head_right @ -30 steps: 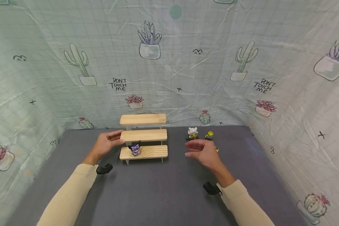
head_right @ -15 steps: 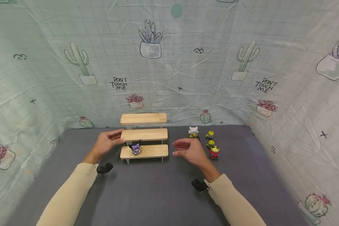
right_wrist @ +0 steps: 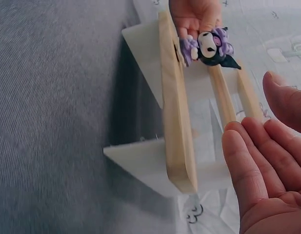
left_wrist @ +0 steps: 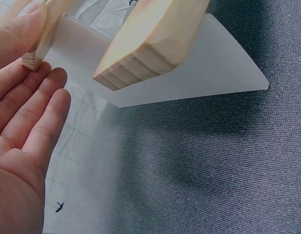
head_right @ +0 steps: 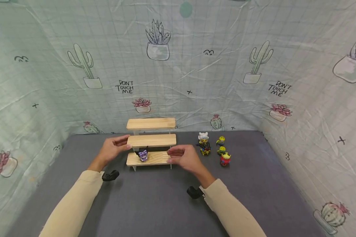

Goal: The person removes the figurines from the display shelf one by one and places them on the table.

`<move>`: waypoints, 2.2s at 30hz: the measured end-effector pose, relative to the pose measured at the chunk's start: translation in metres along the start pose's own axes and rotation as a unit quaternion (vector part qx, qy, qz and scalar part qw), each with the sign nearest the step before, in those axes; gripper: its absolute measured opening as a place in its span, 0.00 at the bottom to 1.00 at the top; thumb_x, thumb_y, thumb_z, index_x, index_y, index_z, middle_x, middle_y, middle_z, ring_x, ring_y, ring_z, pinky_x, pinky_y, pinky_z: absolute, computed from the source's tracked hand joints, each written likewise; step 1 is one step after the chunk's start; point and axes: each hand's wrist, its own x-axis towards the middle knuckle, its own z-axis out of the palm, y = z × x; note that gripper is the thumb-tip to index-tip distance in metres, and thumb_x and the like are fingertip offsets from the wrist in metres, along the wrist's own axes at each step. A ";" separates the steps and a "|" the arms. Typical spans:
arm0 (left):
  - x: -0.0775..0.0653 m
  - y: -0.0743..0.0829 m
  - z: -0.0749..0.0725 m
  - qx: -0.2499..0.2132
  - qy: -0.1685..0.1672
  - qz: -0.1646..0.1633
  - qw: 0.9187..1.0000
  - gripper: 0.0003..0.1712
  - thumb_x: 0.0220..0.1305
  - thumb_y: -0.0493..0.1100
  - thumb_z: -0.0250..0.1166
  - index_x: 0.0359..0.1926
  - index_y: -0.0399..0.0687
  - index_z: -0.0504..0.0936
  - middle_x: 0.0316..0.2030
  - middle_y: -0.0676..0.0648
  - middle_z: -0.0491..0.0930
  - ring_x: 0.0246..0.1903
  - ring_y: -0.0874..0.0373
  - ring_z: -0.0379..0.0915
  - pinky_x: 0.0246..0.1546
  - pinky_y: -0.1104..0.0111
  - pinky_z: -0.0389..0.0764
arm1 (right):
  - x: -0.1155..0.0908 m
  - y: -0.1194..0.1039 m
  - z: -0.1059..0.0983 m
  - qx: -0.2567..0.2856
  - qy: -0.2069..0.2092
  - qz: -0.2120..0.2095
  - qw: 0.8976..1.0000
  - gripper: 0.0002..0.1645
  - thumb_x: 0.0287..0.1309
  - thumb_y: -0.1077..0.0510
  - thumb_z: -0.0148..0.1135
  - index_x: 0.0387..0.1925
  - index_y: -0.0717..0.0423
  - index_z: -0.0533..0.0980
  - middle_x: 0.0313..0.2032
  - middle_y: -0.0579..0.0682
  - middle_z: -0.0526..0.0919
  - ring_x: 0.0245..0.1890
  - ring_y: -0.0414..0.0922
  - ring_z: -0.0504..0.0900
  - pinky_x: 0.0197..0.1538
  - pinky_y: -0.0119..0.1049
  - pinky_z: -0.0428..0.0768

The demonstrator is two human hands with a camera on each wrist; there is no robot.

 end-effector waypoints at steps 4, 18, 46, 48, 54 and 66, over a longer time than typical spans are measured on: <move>0.001 0.000 0.000 -0.001 -0.001 -0.002 1.000 0.38 0.68 0.42 0.73 0.75 0.40 0.70 0.68 0.34 0.77 0.67 0.40 0.77 0.64 0.52 0.83 | 0.007 0.003 0.008 0.005 -0.002 0.002 1.000 0.23 0.56 0.71 0.74 0.55 0.73 0.81 0.54 0.71 0.86 0.56 0.66 0.86 0.54 0.37 0.90; 0.003 -0.002 -0.002 -0.002 0.003 -0.013 1.000 0.38 0.67 0.44 0.74 0.75 0.43 0.72 0.68 0.35 0.77 0.67 0.41 0.77 0.65 0.51 0.83 | 0.021 0.000 0.031 0.014 -0.005 0.017 1.000 0.23 0.58 0.69 0.74 0.55 0.72 0.82 0.54 0.69 0.87 0.56 0.63 0.87 0.54 0.39 0.91; 0.004 0.006 -0.004 0.001 0.002 -0.027 1.000 0.38 0.68 0.42 0.73 0.75 0.41 0.71 0.68 0.34 0.77 0.67 0.41 0.77 0.65 0.51 0.83 | 0.052 -0.005 0.084 0.037 0.046 0.019 0.998 0.29 0.56 0.67 0.77 0.59 0.73 0.79 0.54 0.70 0.86 0.56 0.62 0.87 0.58 0.43 0.89; 0.004 0.007 -0.004 0.001 0.001 -0.027 1.000 0.37 0.68 0.42 0.73 0.75 0.41 0.71 0.68 0.34 0.77 0.67 0.41 0.77 0.65 0.52 0.83 | 0.054 -0.005 0.088 0.033 0.058 0.019 0.998 0.30 0.55 0.66 0.78 0.59 0.73 0.79 0.53 0.69 0.87 0.54 0.60 0.88 0.56 0.43 0.90; 0.004 0.010 -0.005 -0.003 0.001 -0.025 1.000 0.37 0.68 0.41 0.72 0.75 0.39 0.71 0.68 0.33 0.77 0.67 0.41 0.77 0.64 0.55 0.84 | 0.057 -0.005 0.096 0.035 0.078 0.033 0.996 0.30 0.55 0.65 0.79 0.58 0.71 0.79 0.50 0.67 0.88 0.51 0.57 0.90 0.52 0.40 0.91; 0.005 0.011 -0.004 -0.005 -0.004 -0.025 1.000 0.37 0.68 0.41 0.72 0.75 0.40 0.71 0.68 0.33 0.77 0.67 0.41 0.76 0.64 0.55 0.83 | 0.056 -0.007 0.101 0.047 0.089 0.014 0.995 0.20 0.52 0.67 0.80 0.48 0.68 0.84 0.46 0.65 0.90 0.47 0.53 0.91 0.47 0.36 0.91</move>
